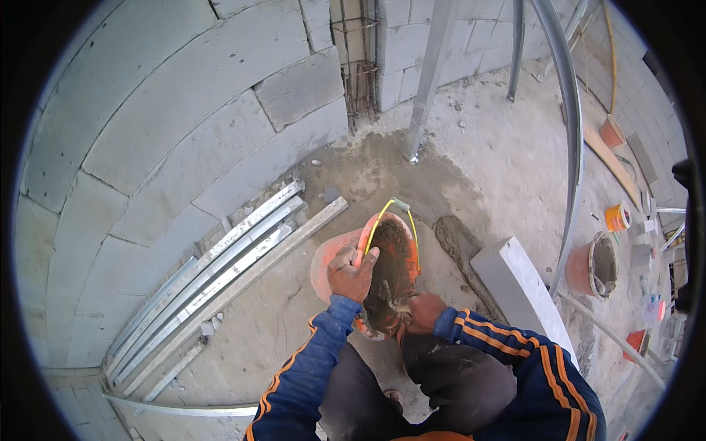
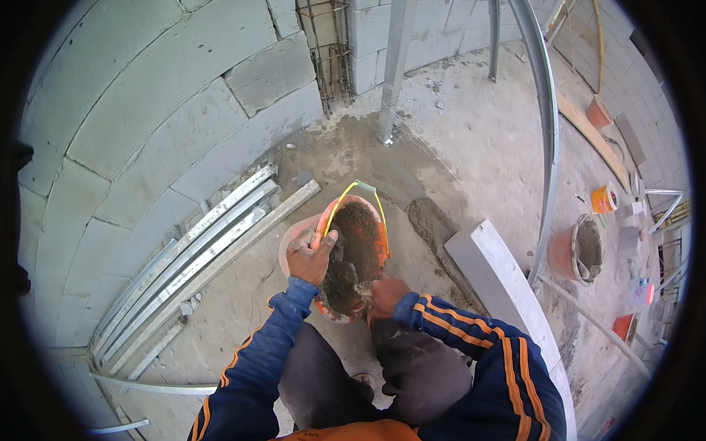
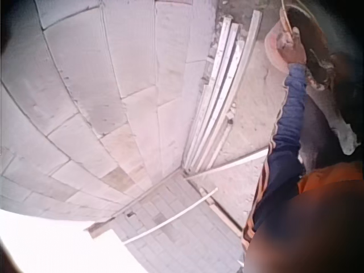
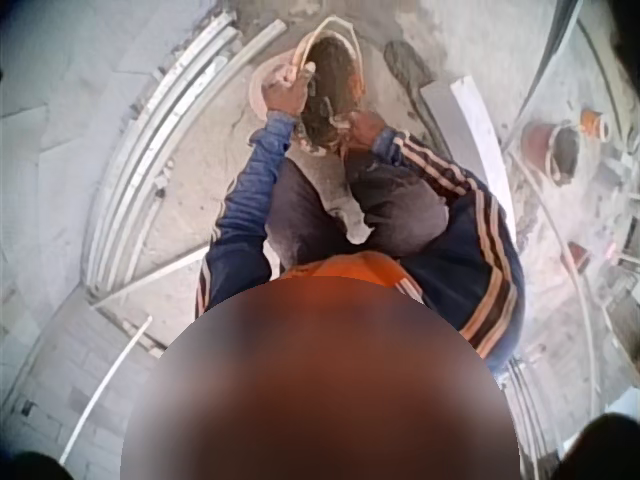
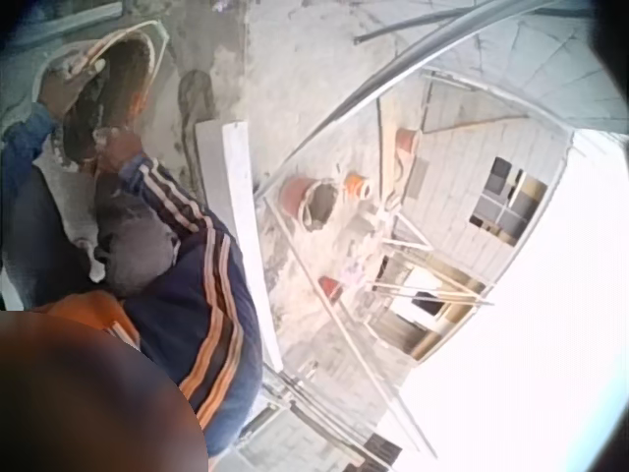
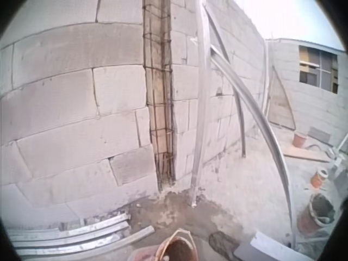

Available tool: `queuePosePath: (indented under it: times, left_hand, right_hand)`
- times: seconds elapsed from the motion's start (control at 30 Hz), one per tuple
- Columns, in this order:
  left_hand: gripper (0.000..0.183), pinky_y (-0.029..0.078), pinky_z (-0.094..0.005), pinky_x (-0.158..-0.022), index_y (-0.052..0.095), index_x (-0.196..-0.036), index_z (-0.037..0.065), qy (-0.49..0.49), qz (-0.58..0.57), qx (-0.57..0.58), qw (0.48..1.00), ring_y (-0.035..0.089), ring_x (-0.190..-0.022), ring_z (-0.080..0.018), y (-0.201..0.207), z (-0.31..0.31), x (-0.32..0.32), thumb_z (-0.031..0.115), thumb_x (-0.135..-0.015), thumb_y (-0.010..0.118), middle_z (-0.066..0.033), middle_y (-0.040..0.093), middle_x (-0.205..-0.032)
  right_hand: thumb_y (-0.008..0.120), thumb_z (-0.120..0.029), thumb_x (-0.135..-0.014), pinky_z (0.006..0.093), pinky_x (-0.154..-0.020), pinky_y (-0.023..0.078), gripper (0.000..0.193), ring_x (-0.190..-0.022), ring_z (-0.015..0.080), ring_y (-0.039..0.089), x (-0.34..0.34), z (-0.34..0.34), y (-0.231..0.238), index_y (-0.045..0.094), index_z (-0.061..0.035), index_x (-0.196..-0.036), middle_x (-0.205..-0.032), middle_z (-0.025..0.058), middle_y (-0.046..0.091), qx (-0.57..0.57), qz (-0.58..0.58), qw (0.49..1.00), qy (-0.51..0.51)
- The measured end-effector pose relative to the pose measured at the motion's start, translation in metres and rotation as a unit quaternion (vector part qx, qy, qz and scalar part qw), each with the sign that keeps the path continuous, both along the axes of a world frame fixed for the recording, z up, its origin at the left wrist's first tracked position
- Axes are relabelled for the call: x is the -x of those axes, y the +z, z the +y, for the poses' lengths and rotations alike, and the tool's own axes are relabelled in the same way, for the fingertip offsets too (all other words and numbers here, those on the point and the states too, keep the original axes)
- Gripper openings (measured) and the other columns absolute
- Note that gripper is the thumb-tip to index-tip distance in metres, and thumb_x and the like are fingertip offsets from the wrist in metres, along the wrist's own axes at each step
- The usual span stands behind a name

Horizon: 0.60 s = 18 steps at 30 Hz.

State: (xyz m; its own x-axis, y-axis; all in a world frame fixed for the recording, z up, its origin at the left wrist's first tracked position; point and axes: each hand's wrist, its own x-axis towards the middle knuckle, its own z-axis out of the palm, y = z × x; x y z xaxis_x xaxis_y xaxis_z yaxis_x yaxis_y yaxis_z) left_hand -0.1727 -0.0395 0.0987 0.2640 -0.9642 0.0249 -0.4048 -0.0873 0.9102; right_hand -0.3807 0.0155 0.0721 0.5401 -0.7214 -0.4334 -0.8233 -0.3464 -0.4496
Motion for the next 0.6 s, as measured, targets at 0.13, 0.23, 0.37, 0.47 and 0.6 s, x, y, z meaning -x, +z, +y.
queuePosePath:
  times: [0.13, 0.23, 0.37, 0.47, 0.6]
  left_hand:
    - [0.039, 0.046, -0.039, -0.065, 0.056, -0.07, 0.0, 0.004, 0.018, 0.1, 0.995, 0.053, -0.064, -0.0263, -0.005, -0.007, 0.023, 0.028, -0.082, 0.08, -0.0115, 0.057, -0.067]
    - [0.037, 0.043, -0.0353, -0.062, 0.06, -0.072, 0.0, 0.01, 0.016, 0.008, 1.0, 0.049, -0.062, -0.0199, 0.0, -0.014, 0.014, 0.029, -0.083, 0.08, -0.0078, 0.054, -0.066]
    - [0.038, 0.039, -0.0313, -0.056, 0.064, -0.075, 0.001, 0.051, 0.039, -0.038, 0.997, 0.042, -0.059, -0.0101, 0.008, -0.013, -0.024, 0.033, -0.085, 0.08, 0.0027, 0.054, -0.064]
    - [0.037, 0.038, -0.0275, -0.055, 0.065, -0.073, 0.003, 0.092, 0.099, -0.055, 0.989, 0.041, -0.059, -0.0064, 0.005, -0.006, -0.068, 0.035, -0.086, 0.08, 0.0069, 0.055, -0.066]
    - [0.033, 0.037, -0.0212, -0.056, 0.067, -0.075, 0.008, 0.179, 0.231, -0.084, 0.953, 0.042, -0.059, -0.0026, -0.027, 0.026, -0.129, 0.036, -0.088, 0.08, 0.0075, 0.055, -0.067]
  right_hand:
    - [0.069, -0.021, -0.079, 0.0462, -0.072, 0.056, 0.032, -0.08, 0.0378, 0.07, 0.031, 0.006, -0.012, 0.072, -0.0067, -0.107, -0.09, 0.0201, 0.072, -0.042, -0.084, 0.995, -0.04]
    - [0.068, -0.021, -0.089, 0.0376, -0.071, 0.055, 0.035, -0.074, 0.0245, 0.069, 0.057, 0.019, -0.017, 0.069, -0.0044, -0.119, -0.091, 0.0147, 0.074, -0.07, -0.226, 0.965, -0.113]
    - [0.064, -0.014, -0.089, 0.0291, -0.065, 0.053, 0.039, -0.07, 0.011, 0.06, 0.062, 0.02, -0.013, 0.066, -0.0044, -0.127, -0.087, 0.0017, 0.07, -0.254, -0.377, 0.867, -0.204]
    - [0.063, -0.014, -0.094, 0.024, -0.064, 0.05, 0.037, -0.073, 0.0051, 0.055, 0.056, 0.009, 0.008, 0.065, -0.0034, -0.129, -0.086, -0.0025, 0.067, -0.228, -0.368, 0.876, -0.213]
    - [0.065, -0.021, -0.096, 0.0259, -0.064, 0.052, 0.041, -0.073, 0.0074, 0.058, 0.059, -0.011, 0.053, 0.063, 0.0014, -0.131, -0.089, 0.0011, 0.069, -0.268, -0.35, 0.852, -0.284]
